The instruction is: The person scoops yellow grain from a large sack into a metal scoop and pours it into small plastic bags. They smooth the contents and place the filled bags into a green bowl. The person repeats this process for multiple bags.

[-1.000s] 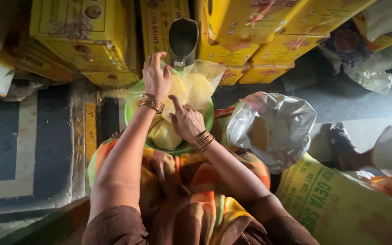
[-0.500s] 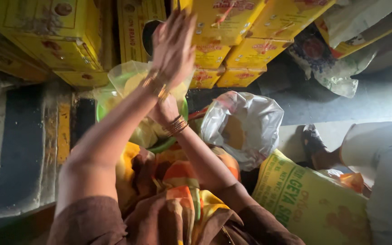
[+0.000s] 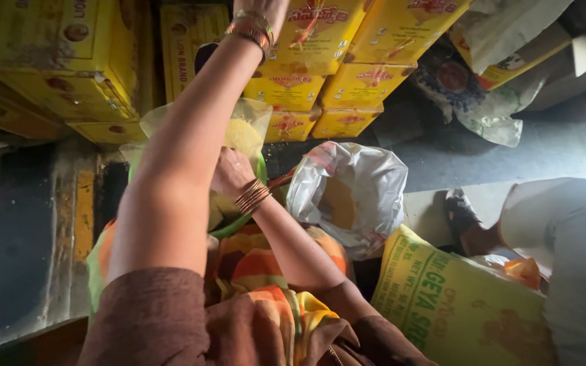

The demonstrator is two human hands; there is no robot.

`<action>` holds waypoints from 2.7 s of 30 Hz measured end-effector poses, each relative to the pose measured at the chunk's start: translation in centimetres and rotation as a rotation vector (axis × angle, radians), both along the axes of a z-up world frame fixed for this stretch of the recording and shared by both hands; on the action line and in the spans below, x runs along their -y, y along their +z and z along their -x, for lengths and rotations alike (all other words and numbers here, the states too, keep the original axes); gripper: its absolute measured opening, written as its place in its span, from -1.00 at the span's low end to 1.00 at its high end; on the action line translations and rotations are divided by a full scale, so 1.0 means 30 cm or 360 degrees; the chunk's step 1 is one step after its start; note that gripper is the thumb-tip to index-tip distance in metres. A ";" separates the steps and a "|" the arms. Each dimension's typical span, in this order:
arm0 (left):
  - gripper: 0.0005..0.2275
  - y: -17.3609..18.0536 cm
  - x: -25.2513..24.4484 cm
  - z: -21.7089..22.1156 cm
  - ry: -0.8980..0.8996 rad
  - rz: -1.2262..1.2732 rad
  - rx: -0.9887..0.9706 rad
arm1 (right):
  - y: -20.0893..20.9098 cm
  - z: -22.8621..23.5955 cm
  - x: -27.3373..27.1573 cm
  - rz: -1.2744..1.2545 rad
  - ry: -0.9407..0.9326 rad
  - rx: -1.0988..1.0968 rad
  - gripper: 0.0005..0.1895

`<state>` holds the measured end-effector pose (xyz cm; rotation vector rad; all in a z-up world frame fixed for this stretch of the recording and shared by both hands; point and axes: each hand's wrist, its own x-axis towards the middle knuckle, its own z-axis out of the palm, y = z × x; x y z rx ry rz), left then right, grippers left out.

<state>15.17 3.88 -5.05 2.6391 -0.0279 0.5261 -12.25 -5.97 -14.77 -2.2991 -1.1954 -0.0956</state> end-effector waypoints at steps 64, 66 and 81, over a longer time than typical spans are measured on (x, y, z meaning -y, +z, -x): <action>-0.15 -0.405 -0.480 1.271 -0.0044 0.2245 -0.0475 | -0.123 -0.243 0.010 -0.1894 0.0207 -0.2322 -0.84; -0.25 -0.407 -0.474 1.264 0.0036 0.2222 -0.0552 | -0.115 -0.255 0.032 -0.1950 0.0203 -0.2279 -0.82; -0.89 -0.365 -0.538 1.238 -0.0096 0.2522 -0.0205 | 0.072 -0.249 0.088 -0.1561 -0.0406 -0.1285 -0.76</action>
